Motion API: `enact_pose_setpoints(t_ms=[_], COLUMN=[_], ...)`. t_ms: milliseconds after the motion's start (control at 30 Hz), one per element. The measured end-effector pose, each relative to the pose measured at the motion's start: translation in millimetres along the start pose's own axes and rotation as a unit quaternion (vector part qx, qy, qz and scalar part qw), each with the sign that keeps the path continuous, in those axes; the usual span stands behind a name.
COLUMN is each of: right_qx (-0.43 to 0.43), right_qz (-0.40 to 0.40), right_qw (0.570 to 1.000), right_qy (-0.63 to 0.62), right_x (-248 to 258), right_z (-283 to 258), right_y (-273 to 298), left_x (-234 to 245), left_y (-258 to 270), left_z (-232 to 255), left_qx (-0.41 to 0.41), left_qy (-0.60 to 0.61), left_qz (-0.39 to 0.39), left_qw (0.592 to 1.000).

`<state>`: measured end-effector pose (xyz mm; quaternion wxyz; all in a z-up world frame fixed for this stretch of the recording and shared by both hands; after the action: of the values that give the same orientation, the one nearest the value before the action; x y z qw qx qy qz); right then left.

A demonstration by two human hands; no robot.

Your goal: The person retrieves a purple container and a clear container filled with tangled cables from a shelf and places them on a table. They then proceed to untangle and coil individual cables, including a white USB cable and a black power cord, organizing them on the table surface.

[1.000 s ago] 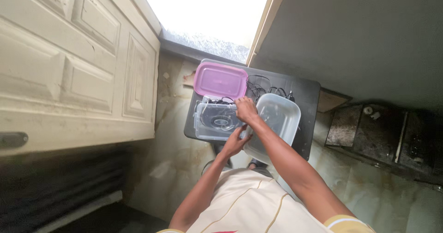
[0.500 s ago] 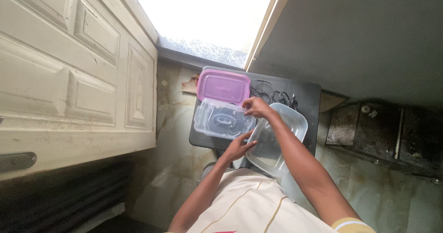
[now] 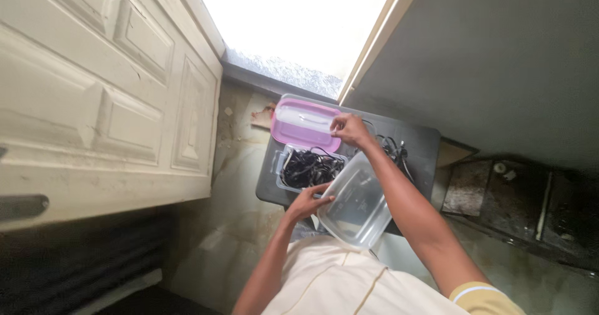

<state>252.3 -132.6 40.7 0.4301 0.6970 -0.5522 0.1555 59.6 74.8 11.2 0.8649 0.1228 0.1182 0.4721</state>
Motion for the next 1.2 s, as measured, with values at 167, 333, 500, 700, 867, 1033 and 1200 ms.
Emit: enact_pose_setpoints(t_ms=[167,333,500,700,867,1033,1200], right_qx=[0.053,0.060,-0.035,-0.159,-0.138,-0.199,-0.126], right_qz=[0.027,0.026,-0.006,-0.071,-0.054,-0.079,-0.133], right_qw=[0.997,0.996,0.996,0.980,0.988,0.975,0.952], right_qy=[0.040,0.054,0.083,0.101,0.053,-0.050,-0.245], right_x=[-53.6,-89.8,-109.3,-121.8,-115.1,-43.0,23.9], right_z=[13.2,33.1,48.8,53.6,48.7,21.5,9.3], right_y=[-44.1,-66.7,-79.2,-87.9,-97.2,-74.2,-21.0], left_x=[24.5,60.0,85.5,108.0,121.4,145.4,197.2], left_y=[0.1,-5.2,-9.4,-8.7,-11.4,-22.1,-68.9], left_z=[4.2,15.3,25.3,36.5,30.6,22.8,18.9], left_qx=[0.027,0.057,-0.008,0.084,0.065,0.088,0.017], left_qy=[-0.006,-0.009,0.002,-0.041,0.014,0.041,0.076], left_qz=[-0.018,-0.050,-0.078,-0.090,-0.091,-0.064,-0.032], left_qw=[0.999,0.997,0.997,0.992,0.994,0.993,0.996])
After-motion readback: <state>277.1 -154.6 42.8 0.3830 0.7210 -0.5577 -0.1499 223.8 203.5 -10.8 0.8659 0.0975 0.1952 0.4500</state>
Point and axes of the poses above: each hand's wrist, its own y-axis away from the middle knuckle, its own x-axis out of the back of the hand, z = x × y, the point moved 2 cm from there along -y, towards the middle knuckle, and after that the axes turned 11 degrees about -x, right-handed, at the moved point
